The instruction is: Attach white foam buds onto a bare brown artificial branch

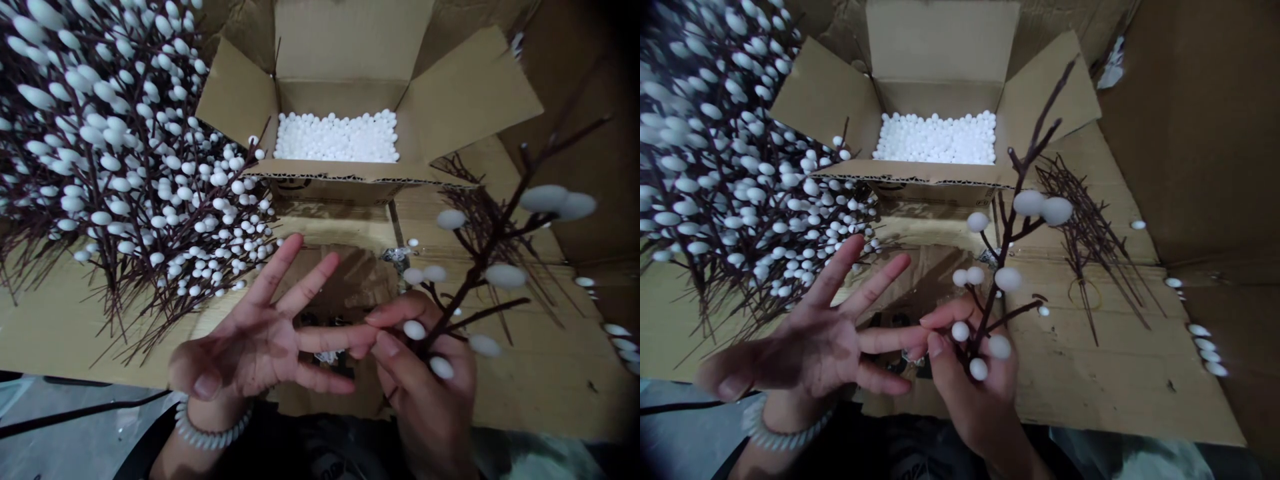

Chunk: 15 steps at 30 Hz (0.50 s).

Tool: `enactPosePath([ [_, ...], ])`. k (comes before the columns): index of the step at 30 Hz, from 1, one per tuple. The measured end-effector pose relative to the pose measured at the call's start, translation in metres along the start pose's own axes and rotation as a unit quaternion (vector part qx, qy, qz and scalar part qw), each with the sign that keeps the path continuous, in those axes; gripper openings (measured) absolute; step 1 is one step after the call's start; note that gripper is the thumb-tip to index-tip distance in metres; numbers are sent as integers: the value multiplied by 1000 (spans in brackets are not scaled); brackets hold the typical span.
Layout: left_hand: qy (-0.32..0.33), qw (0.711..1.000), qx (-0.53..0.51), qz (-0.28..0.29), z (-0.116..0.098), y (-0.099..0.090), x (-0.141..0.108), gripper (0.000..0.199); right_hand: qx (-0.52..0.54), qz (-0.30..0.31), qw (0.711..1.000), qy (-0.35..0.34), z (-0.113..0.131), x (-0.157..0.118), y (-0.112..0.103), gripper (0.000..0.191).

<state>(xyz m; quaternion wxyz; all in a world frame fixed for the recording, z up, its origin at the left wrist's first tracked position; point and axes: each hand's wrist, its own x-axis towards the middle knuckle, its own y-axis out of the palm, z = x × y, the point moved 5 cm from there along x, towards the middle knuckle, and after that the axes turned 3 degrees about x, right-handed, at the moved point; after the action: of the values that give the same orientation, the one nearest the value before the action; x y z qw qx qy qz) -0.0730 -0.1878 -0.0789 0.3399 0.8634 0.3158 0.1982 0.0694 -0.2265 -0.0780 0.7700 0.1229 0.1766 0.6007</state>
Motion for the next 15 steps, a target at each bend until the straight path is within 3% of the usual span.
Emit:
enactPosePath([
  [7, 5, 998, -56, 8, 0, 4, 0, 94, -3, 6, 1000, -10, 0, 0, -2, 11],
  [15, -17, 999, -4, -32, 1, 1, -2, 89, -33, 6, 999, -35, -3, -2, -4, 21],
])
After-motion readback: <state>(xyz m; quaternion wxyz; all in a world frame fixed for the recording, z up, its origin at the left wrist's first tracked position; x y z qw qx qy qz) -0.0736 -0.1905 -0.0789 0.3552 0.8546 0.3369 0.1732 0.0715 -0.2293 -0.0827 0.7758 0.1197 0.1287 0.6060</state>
